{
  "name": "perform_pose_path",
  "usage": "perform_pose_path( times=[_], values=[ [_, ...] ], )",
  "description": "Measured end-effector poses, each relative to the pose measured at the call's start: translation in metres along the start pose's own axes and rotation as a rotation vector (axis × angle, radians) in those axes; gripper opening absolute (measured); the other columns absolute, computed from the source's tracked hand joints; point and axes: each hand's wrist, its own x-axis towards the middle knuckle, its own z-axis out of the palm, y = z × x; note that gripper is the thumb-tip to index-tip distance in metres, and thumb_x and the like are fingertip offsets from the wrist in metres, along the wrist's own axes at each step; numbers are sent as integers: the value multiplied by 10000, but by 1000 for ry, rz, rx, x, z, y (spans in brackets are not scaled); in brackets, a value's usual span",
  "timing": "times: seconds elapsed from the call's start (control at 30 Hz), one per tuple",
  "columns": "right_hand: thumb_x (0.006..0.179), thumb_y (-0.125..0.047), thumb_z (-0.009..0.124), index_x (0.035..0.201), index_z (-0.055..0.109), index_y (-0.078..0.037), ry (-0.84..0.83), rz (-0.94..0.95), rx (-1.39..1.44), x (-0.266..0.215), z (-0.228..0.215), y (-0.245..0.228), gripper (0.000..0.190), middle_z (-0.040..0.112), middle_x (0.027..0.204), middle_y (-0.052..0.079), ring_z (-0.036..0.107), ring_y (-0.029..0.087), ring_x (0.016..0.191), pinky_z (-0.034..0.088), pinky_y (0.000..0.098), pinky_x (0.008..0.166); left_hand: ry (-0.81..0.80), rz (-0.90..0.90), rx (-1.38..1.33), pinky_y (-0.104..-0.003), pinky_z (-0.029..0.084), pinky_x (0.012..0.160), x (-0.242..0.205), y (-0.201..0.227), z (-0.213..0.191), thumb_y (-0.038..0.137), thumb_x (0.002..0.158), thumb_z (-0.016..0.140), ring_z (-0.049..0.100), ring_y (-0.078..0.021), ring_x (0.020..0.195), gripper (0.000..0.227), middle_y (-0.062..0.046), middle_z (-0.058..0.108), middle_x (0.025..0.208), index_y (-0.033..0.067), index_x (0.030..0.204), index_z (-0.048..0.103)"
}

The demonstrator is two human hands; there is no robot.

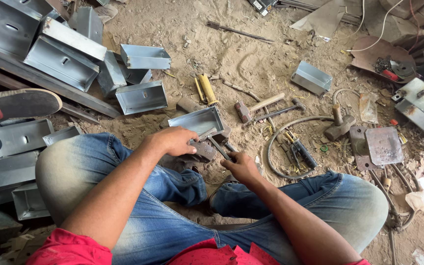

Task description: The person welds metal boxes together and then hammers the seams of a metal box to flatten them.

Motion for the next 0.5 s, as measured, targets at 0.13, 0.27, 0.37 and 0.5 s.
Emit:
perform_pose_path(
  times=[0.13,0.27,0.37,0.5],
  values=[
    [901,-343,708,1341,620,21,20,-15,55,3,-1,3,578,708,803,108,565,154,616,428,320,528,-8,2,24,-411,536,980,-1,2,0,376,917,709,698,-257,1119,404,-75,744,1206,202,1281,688],
    [901,-346,711,1312,641,33,41,-26,96,5,-2,3,564,720,828,109,613,139,664,476,301,567,-42,18,56,-419,551,870,-4,4,-3,407,902,721,729,-264,980,282,-81,776,1045,175,1039,802],
    [899,-353,709,1272,695,30,52,-36,82,4,-2,4,535,717,819,124,608,141,668,463,305,574,-90,12,73,-428,546,787,-8,8,-5,437,888,730,732,-260,862,283,-94,782,902,174,873,831],
    [892,-354,715,1262,682,28,43,-60,115,4,-2,4,533,725,813,83,617,133,663,483,308,577,-115,0,62,-423,535,747,-9,9,-4,453,878,740,721,-245,799,315,-88,783,835,168,779,831]
  ],
)
